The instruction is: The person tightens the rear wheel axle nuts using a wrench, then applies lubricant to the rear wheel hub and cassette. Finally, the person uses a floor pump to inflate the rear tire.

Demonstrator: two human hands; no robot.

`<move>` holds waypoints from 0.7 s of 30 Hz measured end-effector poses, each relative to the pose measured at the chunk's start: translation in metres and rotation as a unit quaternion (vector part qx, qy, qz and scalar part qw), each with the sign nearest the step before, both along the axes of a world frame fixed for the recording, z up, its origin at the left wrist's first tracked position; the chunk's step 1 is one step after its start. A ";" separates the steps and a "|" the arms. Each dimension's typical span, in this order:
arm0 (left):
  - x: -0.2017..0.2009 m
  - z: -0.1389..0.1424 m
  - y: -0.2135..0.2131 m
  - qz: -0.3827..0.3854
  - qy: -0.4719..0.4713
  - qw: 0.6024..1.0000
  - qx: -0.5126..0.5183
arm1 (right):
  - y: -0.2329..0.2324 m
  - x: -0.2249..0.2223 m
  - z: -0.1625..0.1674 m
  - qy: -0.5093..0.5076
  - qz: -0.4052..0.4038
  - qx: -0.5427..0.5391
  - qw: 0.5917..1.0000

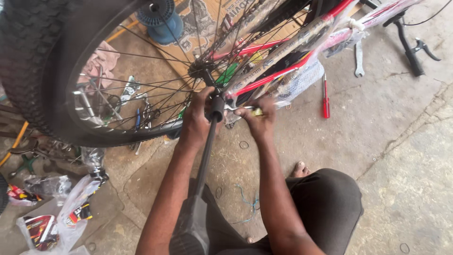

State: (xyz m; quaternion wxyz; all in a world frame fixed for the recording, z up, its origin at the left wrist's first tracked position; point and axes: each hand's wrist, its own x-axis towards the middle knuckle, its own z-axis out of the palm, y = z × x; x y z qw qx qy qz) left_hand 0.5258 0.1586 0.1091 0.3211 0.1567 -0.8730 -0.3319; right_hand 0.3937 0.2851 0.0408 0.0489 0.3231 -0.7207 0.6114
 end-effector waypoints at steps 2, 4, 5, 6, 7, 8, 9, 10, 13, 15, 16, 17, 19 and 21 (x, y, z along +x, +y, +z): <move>0.000 -0.001 0.000 -0.006 0.015 1.000 0.003 | -0.027 0.037 -0.011 -0.262 0.097 -0.083 0.956; 0.000 0.000 0.000 -0.009 0.028 1.000 0.000 | -0.050 0.086 -0.024 -0.518 0.154 -0.250 0.803; 0.000 0.001 0.000 -0.007 0.029 1.000 0.000 | -0.054 0.102 -0.031 -0.667 0.153 -0.325 0.653; 0.000 0.001 0.001 -0.003 0.029 1.000 0.002 | -0.055 0.104 -0.035 -0.667 0.178 -0.320 0.649; 0.000 0.003 0.001 0.003 0.023 1.000 0.001 | -0.054 0.104 -0.035 -0.668 0.200 -0.315 0.645; -0.001 0.004 0.002 0.006 0.017 1.000 -0.001 | -0.049 0.099 -0.036 -0.666 0.220 -0.312 0.641; -0.001 0.005 0.002 0.006 0.016 1.000 -0.009 | -0.041 0.086 -0.043 -0.568 0.244 -0.333 0.712; -0.001 0.005 0.002 -0.002 0.018 1.000 -0.015 | -0.032 0.070 -0.046 -0.458 0.263 -0.353 0.772; -0.001 0.004 0.002 -0.003 0.013 1.000 -0.019 | -0.002 0.016 -0.027 -0.305 0.066 -0.042 0.949; -0.001 0.001 0.001 0.000 0.013 1.000 -0.022 | 0.021 -0.006 -0.009 -0.031 0.012 0.078 0.996; -0.002 -0.001 -0.001 0.008 0.003 1.000 -0.026 | 0.027 -0.016 -0.001 0.130 0.003 0.099 0.987; -0.003 -0.003 -0.002 0.016 -0.008 0.999 -0.028 | 0.030 -0.022 0.006 0.156 -0.017 0.103 0.982; -0.003 -0.008 -0.003 0.020 -0.026 0.999 -0.015 | 0.029 -0.027 0.014 0.201 -0.049 0.117 0.971; -0.003 -0.011 -0.005 0.016 -0.030 0.999 0.003 | 0.013 -0.017 0.012 0.082 -0.004 0.042 0.996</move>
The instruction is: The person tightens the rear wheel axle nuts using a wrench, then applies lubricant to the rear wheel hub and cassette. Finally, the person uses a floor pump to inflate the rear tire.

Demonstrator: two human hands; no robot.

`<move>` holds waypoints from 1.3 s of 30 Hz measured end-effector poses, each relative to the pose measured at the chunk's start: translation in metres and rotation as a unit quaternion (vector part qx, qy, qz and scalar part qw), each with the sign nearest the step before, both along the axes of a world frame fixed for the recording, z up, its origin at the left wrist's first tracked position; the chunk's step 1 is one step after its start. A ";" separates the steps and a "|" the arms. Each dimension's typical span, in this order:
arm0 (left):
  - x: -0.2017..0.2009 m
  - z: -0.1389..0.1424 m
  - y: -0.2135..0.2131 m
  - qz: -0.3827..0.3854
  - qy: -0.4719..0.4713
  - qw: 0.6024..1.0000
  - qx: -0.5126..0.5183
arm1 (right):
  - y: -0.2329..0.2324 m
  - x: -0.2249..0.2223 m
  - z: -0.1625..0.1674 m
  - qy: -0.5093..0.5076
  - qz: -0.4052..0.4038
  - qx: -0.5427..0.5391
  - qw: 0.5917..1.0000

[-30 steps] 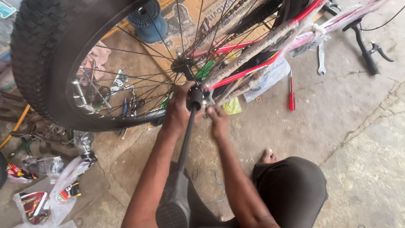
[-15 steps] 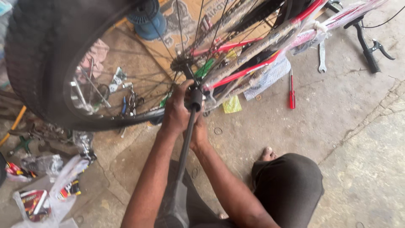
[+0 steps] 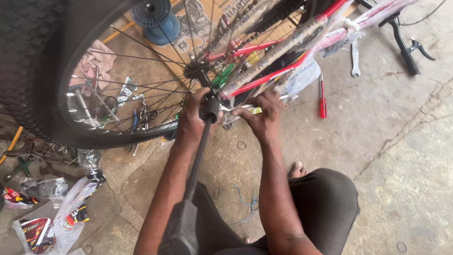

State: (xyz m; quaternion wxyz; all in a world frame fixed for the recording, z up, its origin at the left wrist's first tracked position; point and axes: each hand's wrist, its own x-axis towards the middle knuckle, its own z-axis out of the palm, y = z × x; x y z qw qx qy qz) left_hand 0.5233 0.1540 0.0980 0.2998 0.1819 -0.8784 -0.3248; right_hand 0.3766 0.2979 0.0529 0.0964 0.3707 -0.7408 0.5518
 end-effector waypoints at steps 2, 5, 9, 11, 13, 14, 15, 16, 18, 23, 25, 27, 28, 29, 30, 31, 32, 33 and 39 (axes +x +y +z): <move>0.001 -0.001 -0.001 -0.008 0.014 1.000 0.002 | -0.024 0.019 -0.008 -0.262 0.058 -0.058 0.962; 0.003 0.000 -0.003 -0.018 0.038 0.999 -0.008 | -0.056 0.081 -0.028 -0.455 0.113 -0.227 0.854; 0.002 0.004 -0.004 -0.007 0.043 0.999 -0.013 | -0.065 0.112 -0.044 -0.622 0.217 -0.362 0.659; 0.001 0.006 -0.002 -0.010 0.040 0.999 -0.012 | -0.052 0.094 -0.050 -0.573 0.211 -0.346 0.713; 0.001 0.008 0.001 -0.010 0.048 0.999 -0.023 | -0.036 0.062 -0.048 -0.502 0.147 -0.232 0.820; 0.001 0.008 0.002 -0.007 0.052 0.998 -0.025 | -0.024 0.045 -0.041 -0.483 0.115 -0.132 0.858; 0.002 0.008 0.004 -0.003 0.053 0.998 -0.021 | -0.014 0.031 -0.033 -0.366 0.068 -0.071 0.925; 0.003 0.009 0.005 0.000 0.045 0.999 -0.014 | -0.005 0.020 -0.024 -0.239 0.019 -0.009 0.971; 0.003 0.010 0.005 0.001 0.044 0.999 -0.013 | 0.012 0.003 -0.006 -0.021 0.005 0.026 0.999; 0.002 0.010 0.001 -0.003 0.023 0.999 0.048 | -0.002 0.000 0.006 0.007 0.026 -0.029 0.999; 0.002 0.010 0.001 0.002 0.029 0.999 0.039 | -0.023 0.018 -0.001 -0.142 0.047 -0.079 0.985; 0.001 0.010 0.002 0.002 0.036 0.999 0.023 | -0.047 0.064 -0.015 -0.438 0.071 -0.102 0.890; 0.001 0.010 0.003 0.002 0.046 0.999 0.027 | -0.058 0.089 -0.022 -0.444 0.067 -0.120 0.885; 0.001 0.010 0.003 0.006 0.056 0.998 0.029 | -0.066 0.114 -0.029 -0.450 0.067 -0.135 0.880; 0.002 0.010 0.004 0.013 0.058 0.997 0.037 | -0.067 0.119 -0.037 -0.541 0.115 -0.187 0.812; 0.003 0.010 0.004 0.016 0.050 0.998 0.038 | -0.068 0.129 -0.045 -0.626 0.156 -0.234 0.727; 0.003 0.010 0.004 0.014 0.046 0.998 0.035 | -0.066 0.129 -0.046 -0.695 0.193 -0.283 0.632; 0.003 0.010 0.004 0.009 0.047 0.998 0.028 | -0.063 0.124 -0.050 -0.644 0.207 -0.300 0.672; 0.003 0.009 0.003 0.004 0.047 0.999 -0.018 | -0.007 0.028 -0.025 -0.230 0.001 0.044 0.972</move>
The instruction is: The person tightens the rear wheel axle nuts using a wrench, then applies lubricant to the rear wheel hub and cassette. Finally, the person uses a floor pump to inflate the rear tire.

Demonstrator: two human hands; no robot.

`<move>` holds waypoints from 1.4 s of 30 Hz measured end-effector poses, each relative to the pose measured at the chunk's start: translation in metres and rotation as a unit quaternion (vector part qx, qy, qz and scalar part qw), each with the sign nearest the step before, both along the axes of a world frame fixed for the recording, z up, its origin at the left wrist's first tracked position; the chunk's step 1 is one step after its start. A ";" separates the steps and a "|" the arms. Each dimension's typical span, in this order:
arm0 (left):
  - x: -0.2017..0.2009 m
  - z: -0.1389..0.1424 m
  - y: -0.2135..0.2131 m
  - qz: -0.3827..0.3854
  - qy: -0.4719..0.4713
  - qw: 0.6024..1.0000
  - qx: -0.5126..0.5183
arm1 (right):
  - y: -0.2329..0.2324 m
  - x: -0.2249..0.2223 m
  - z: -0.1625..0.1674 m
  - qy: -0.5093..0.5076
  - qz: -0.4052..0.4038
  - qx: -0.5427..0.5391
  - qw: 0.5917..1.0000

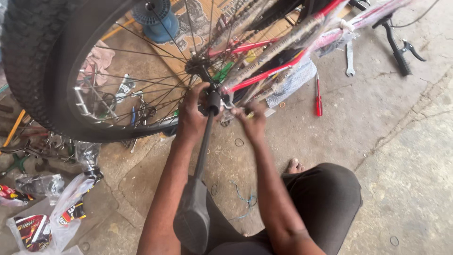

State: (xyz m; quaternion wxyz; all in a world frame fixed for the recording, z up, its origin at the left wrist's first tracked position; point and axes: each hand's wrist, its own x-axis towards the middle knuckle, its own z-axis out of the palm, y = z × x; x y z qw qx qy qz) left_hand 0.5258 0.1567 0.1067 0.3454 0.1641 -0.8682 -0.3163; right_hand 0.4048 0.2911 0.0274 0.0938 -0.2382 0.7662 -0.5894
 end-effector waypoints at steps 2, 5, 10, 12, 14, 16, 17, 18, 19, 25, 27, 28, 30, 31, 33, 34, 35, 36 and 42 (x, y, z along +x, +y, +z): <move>-0.001 -0.001 0.000 0.004 -0.003 0.999 0.032 | 0.021 -0.028 0.029 0.224 0.020 0.067 0.972; -0.002 -0.003 -0.001 -0.001 -0.001 0.999 0.051 | 0.032 -0.040 0.055 0.346 0.016 0.023 0.938; -0.002 -0.006 0.000 0.012 -0.025 0.998 0.055 | 0.010 -0.032 0.029 0.179 0.035 -0.047 0.982; -0.001 -0.006 0.001 0.015 -0.044 0.997 0.059 | -0.002 -0.024 0.009 0.110 0.015 -0.064 0.992; 0.000 -0.006 0.001 0.010 -0.014 0.997 0.072 | -0.015 -0.014 -0.007 0.137 -0.014 -0.082 0.987; -0.001 -0.004 0.001 0.005 -0.001 0.998 0.064 | -0.033 0.013 -0.018 -0.121 0.002 -0.114 0.986; -0.001 -0.004 0.001 -0.003 0.008 0.999 0.049 | -0.037 0.026 -0.022 -0.244 0.003 -0.125 0.962; -0.002 -0.003 0.000 -0.009 0.030 0.999 0.022 | -0.044 0.032 -0.024 -0.285 0.004 -0.174 0.943; -0.003 -0.003 -0.001 -0.006 0.038 0.999 0.022 | -0.048 0.039 -0.023 -0.323 0.009 -0.223 0.919; -0.004 -0.006 0.000 0.002 0.002 0.997 0.076 | -0.017 0.031 -0.014 -0.274 0.024 -0.242 0.931; -0.006 -0.007 0.000 0.001 -0.021 0.992 0.125 | 0.000 0.015 0.003 -0.093 -0.013 -0.133 0.987; -0.006 -0.007 0.000 0.000 -0.003 0.995 0.103 | 0.009 0.004 0.014 0.058 -0.035 -0.044 0.997; -0.009 -0.008 -0.002 -0.009 0.041 0.998 0.055 | 0.023 -0.021 0.041 0.266 -0.019 0.023 0.963; -0.010 -0.008 -0.003 -0.012 0.053 0.998 0.038 | 0.029 -0.031 0.054 0.321 0.020 0.000 0.947; -0.010 -0.010 -0.004 -0.014 0.069 0.997 0.011 | 0.031 -0.045 0.076 0.373 0.040 0.067 0.925; -0.009 -0.012 -0.004 -0.013 0.059 0.998 0.024 | 0.031 -0.048 0.085 0.397 0.049 0.099 0.911; -0.009 -0.014 -0.004 -0.012 0.051 0.998 0.034 | 0.031 -0.050 0.092 0.410 0.058 0.100 0.905; -0.008 -0.016 -0.004 -0.010 0.044 0.998 0.043 | 0.029 -0.049 0.098 0.423 0.068 0.101 0.898; -0.010 -0.024 0.000 -0.006 0.047 0.996 0.072 | 0.023 -0.044 0.104 0.392 0.104 0.236 0.883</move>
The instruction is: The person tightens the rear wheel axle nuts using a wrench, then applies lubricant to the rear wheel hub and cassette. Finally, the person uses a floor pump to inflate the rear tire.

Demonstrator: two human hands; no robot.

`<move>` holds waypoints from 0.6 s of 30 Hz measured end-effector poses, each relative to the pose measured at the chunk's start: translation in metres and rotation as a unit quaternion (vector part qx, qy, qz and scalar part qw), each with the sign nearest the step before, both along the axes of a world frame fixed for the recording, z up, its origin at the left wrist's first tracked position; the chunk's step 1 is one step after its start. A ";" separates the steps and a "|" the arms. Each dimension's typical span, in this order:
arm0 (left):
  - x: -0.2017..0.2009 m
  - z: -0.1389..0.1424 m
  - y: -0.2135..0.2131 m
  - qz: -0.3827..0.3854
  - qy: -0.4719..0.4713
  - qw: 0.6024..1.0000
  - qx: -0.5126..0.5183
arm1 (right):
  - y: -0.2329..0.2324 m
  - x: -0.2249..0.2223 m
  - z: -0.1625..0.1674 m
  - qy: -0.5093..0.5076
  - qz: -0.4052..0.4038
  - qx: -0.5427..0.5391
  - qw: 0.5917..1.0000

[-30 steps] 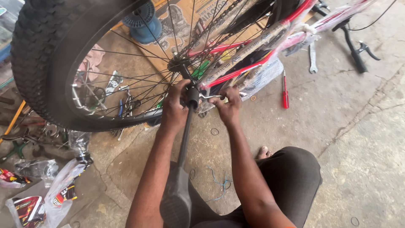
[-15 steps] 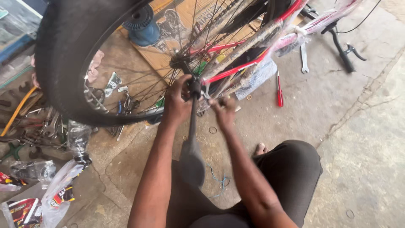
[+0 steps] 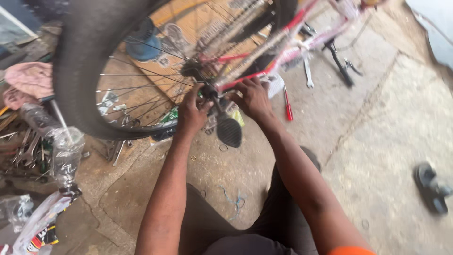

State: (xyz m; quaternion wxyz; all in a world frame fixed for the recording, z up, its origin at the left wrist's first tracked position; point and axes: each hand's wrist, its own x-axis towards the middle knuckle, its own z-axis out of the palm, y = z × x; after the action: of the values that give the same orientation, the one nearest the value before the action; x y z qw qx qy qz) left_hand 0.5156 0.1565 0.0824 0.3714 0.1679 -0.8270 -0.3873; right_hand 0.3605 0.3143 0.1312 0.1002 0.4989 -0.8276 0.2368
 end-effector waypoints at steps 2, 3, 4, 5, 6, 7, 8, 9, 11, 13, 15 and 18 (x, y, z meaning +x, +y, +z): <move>0.002 0.001 0.001 -0.002 0.034 0.999 -0.001 | -0.001 -0.003 -0.004 0.009 -0.013 0.055 0.998; 0.005 0.001 0.001 -0.005 0.048 0.999 0.001 | -0.001 -0.007 -0.006 0.012 -0.017 0.086 0.996; 0.007 0.003 0.001 0.037 0.079 0.996 -0.013 | -0.001 -0.009 -0.008 0.017 -0.023 0.114 0.993; 0.009 0.007 0.000 0.080 0.108 0.991 -0.027 | -0.002 -0.013 -0.009 0.047 0.003 0.084 0.995; 0.011 0.011 0.000 0.121 0.133 0.983 -0.040 | -0.004 -0.017 -0.011 0.072 0.029 0.055 0.995; 0.012 0.018 -0.001 0.102 0.163 0.981 -0.025 | -0.003 -0.019 -0.014 0.092 0.052 0.029 0.994; 0.010 0.024 -0.002 0.085 0.193 0.977 -0.009 | -0.003 -0.020 -0.013 0.067 0.048 0.035 0.996; 0.003 0.033 -0.003 0.073 0.230 0.971 0.003 | -0.004 -0.022 -0.013 0.049 0.049 0.036 0.997; -0.023 0.051 -0.002 0.040 0.280 0.955 0.094 | -0.005 -0.026 -0.018 0.036 0.059 0.026 0.997; -0.045 0.066 0.006 -0.037 0.301 0.941 0.148 | -0.006 -0.028 -0.020 0.017 0.064 0.029 0.997; -0.056 0.080 0.014 -0.150 0.296 0.927 0.173 | -0.006 -0.028 -0.022 0.022 0.074 0.005 0.997; -0.041 0.095 0.010 -0.123 0.277 0.918 0.256 | -0.006 -0.027 -0.024 0.033 0.083 -0.018 0.996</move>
State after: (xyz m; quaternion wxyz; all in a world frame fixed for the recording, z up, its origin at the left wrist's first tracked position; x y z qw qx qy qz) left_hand 0.4745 0.1662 0.1775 0.4793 0.0402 -0.5775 -0.6596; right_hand 0.3336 0.3086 0.1074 0.1167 0.5711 -0.7754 0.2430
